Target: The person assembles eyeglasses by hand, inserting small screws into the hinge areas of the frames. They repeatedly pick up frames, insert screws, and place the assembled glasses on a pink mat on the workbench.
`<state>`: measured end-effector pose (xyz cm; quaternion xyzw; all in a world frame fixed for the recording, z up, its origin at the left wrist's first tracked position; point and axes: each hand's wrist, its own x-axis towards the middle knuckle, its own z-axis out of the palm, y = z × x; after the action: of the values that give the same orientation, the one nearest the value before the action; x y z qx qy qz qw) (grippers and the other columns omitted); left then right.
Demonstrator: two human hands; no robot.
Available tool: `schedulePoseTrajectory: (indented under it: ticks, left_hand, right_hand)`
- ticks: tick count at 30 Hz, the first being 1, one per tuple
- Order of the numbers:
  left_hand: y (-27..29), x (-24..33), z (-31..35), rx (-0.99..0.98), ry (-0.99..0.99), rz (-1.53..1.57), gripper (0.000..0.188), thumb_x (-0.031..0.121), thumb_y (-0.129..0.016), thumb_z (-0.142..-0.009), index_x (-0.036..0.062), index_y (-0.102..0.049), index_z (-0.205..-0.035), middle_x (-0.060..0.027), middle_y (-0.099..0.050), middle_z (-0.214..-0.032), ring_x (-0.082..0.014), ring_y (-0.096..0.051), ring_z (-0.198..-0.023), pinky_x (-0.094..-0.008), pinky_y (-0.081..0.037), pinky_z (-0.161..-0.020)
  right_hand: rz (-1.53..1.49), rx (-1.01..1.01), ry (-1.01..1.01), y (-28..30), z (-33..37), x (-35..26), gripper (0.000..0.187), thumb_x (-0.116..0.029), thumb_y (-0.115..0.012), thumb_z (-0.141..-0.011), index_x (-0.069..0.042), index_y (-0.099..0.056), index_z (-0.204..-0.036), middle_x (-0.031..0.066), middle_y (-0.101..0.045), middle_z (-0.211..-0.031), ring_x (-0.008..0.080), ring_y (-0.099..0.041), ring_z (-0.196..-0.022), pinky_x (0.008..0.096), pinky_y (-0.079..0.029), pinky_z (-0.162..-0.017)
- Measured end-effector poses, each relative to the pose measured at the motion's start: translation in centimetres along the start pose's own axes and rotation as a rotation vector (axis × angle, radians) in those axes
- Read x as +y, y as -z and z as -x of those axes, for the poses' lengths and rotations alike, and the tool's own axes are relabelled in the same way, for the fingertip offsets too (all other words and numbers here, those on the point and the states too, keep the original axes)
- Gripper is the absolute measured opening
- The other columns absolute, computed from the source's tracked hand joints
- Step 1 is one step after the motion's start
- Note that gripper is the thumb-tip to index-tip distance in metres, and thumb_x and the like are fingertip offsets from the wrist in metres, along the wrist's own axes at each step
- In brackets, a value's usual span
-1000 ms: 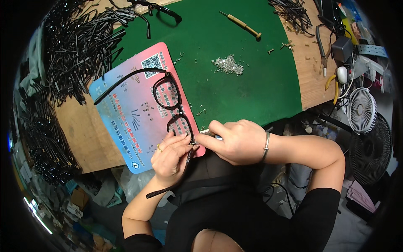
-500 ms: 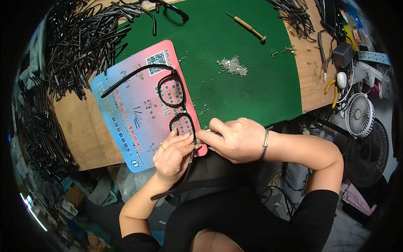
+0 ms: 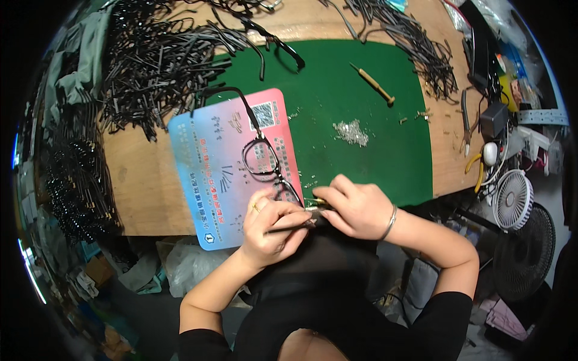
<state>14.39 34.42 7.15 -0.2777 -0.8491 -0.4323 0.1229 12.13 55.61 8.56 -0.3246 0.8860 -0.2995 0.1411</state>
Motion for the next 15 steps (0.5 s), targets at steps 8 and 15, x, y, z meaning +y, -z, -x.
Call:
schedulePoseTrajectory:
  ticks: [8, 15]
  left_hand:
    - [10.0, -3.2, 1.8, -0.194, 0.594, -0.661, 0.012, 0.009, -0.066, -0.069, 0.0022, -0.057, -0.073, -0.0122, -0.055, -0.071, -0.0308, -0.054, -0.070, -0.0405, -0.042, -0.065]
    - [9.6, -5.6, -4.7, -0.136, 0.319, -0.723, 0.011, 0.010, -0.063, -0.075, 0.0038, -0.057, -0.082, -0.0120, -0.055, -0.076, -0.0301, -0.053, -0.073, -0.0407, -0.042, -0.066]
  right_hand:
    - [-0.083, 0.022, -0.017, 0.4, 0.1, 1.2, 0.027, -0.020, -0.059, -0.082, -0.006, -0.054, -0.105, 0.0098, -0.052, -0.085, 0.0252, -0.059, -0.065, 0.0338, -0.050, -0.055]
    - [-0.111, 0.055, -0.002, 0.3, 0.5, 1.9, 0.027, -0.022, -0.059, -0.082, -0.006, -0.055, -0.103, 0.0094, -0.052, -0.083, 0.0252, -0.059, -0.061, 0.0342, -0.050, -0.053]
